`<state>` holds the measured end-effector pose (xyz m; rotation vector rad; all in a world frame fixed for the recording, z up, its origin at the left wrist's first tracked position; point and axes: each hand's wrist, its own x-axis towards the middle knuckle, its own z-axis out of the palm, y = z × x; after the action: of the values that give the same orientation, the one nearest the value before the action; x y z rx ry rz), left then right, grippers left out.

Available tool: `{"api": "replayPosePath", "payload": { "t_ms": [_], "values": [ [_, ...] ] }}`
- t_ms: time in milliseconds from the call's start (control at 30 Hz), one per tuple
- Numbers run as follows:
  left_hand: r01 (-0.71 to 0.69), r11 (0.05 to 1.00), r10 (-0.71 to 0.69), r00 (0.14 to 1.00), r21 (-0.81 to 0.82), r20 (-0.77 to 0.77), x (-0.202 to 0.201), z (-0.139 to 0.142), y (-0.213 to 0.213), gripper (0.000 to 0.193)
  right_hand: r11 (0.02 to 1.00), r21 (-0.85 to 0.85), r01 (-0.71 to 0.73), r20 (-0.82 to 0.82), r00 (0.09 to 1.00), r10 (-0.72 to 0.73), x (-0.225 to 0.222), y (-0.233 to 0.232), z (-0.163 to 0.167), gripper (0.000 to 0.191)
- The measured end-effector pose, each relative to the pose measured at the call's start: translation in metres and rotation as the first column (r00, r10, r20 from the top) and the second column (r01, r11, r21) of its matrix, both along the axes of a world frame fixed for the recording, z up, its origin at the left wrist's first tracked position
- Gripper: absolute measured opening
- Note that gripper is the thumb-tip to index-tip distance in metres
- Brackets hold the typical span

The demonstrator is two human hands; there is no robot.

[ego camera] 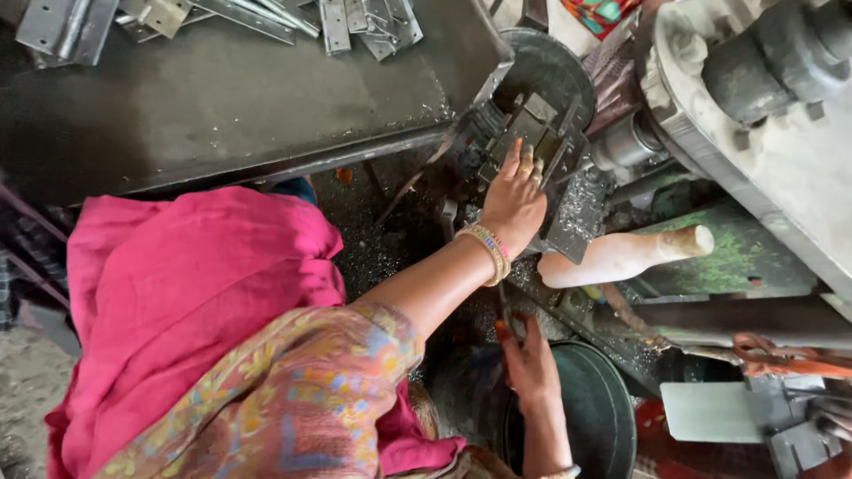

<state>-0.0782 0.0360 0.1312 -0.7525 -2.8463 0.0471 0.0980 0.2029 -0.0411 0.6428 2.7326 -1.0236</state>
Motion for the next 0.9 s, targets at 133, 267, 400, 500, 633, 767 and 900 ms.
{"api": "replayPosePath", "payload": {
  "t_ms": [133,267,400,500,633,767,900],
  "values": [
    [-0.011,0.990,0.020,0.998,0.138,-0.066,-0.007,0.001,0.005,0.036,0.975,0.183,-0.127,-0.274,0.946,0.175,0.003,-0.036,-0.030,0.032],
    [0.053,0.999,-0.052,0.997,-0.009,0.058,-0.016,0.005,0.008,0.031,0.939,-0.141,-0.315,-0.453,0.864,0.222,0.003,-0.034,-0.021,0.033],
    [-0.003,1.000,0.004,1.000,-0.018,0.020,-0.024,0.008,0.011,0.033,0.978,-0.186,0.092,0.023,0.996,-0.089,0.004,-0.004,0.013,0.035],
    [-0.050,0.998,0.052,0.995,0.029,-0.081,-0.029,0.011,0.012,0.039,0.999,0.004,-0.046,-0.103,0.994,0.046,0.002,-0.009,-0.001,0.037],
    [-0.053,0.998,0.052,0.999,0.040,0.003,-0.030,0.010,0.011,0.038,0.970,0.192,-0.147,-0.375,0.903,0.211,0.003,-0.036,-0.048,0.043],
    [-0.029,0.999,0.028,0.999,0.029,0.034,-0.026,0.005,0.007,0.041,0.994,-0.052,0.100,0.120,0.988,-0.093,0.005,-0.035,-0.018,0.052],
    [0.050,0.997,-0.048,0.998,0.060,-0.039,-0.012,-0.007,0.001,0.053,0.998,-0.057,-0.010,-0.631,0.775,-0.029,0.005,-0.037,0.079,0.059]
  ]
}}
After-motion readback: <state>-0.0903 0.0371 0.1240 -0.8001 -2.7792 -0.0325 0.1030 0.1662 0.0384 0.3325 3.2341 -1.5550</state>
